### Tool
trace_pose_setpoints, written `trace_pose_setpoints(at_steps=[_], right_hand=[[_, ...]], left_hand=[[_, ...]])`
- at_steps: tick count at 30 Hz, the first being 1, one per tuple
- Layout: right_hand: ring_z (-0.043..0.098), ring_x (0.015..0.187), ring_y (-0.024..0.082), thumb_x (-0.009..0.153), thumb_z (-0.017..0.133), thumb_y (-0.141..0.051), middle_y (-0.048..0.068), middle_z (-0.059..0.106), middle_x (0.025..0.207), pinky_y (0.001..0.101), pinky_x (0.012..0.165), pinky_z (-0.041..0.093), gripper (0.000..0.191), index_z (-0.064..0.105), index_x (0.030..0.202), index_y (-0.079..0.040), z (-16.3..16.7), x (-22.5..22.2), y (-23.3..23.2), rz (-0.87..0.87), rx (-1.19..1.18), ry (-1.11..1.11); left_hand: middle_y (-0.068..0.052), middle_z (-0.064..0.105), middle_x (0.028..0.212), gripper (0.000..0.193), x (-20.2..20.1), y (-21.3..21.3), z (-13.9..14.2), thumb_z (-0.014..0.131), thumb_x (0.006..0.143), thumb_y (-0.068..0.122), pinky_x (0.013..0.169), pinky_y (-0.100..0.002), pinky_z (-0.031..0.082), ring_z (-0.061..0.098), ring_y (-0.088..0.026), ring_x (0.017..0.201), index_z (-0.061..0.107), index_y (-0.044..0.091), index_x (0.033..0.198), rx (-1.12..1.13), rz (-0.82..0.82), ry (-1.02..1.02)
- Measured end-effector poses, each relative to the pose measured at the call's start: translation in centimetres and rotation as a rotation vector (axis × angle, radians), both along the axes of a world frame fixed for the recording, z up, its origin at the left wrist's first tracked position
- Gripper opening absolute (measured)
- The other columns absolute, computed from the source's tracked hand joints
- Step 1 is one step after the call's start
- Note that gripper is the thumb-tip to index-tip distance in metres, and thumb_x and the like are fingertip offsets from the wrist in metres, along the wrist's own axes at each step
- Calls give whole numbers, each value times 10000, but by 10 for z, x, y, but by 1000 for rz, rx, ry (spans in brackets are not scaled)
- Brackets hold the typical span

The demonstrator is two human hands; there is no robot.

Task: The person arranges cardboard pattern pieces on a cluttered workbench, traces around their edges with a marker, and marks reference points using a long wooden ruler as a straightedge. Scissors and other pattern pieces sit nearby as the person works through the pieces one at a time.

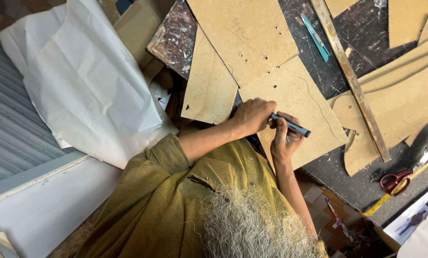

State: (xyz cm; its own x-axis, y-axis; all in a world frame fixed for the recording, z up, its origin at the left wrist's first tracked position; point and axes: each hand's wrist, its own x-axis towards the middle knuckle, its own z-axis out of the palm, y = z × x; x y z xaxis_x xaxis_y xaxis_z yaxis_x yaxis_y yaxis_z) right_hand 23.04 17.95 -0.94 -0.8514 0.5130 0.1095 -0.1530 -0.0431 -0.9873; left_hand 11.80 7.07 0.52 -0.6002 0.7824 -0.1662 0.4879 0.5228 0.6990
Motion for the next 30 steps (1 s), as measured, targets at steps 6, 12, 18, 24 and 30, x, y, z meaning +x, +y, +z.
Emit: trace_pose_setpoints(at_steps=[6,12,18,24,30], right_hand=[[698,792,191,1100,587,-205,152,719,942,312,746,633,258,706,1023,10,35,59,22,-285,21,-172],[565,579,105,1009,601,-188,66,713,845,226,467,448,160,693,991,-59,64,144,51,-523,13,-548],[426,454,85,932,712,-451,5,531,579,260,401,340,401,668,838,-63,18,162,38,-325,-89,-1167],[497,435,128,838,808,-432,22,568,595,292,383,425,445,581,838,-49,29,159,32,-425,-222,-975],[566,499,82,932,768,-133,4,620,715,241,425,496,251,530,874,-76,88,198,61,-741,-287,-666]], left_hand=[[-179,620,1195,635,-23,-36,21,807,675,89,868,-409,530,614,-303,1046,555,-2,1250,315,91,169],[-117,573,1208,490,-156,-130,4,851,889,396,1005,-535,455,554,-307,1185,569,109,1169,113,765,495],[-230,432,1457,943,-268,-141,-7,702,883,804,1054,-690,303,387,-501,1326,549,11,1370,-183,1035,268],[-164,569,1364,647,-291,-123,-8,713,896,605,1101,-477,442,527,-358,1306,706,61,1246,157,810,211],[-254,419,1482,537,-287,-127,-7,594,1119,441,1126,-477,432,505,-380,1336,597,-6,1418,570,826,487]])
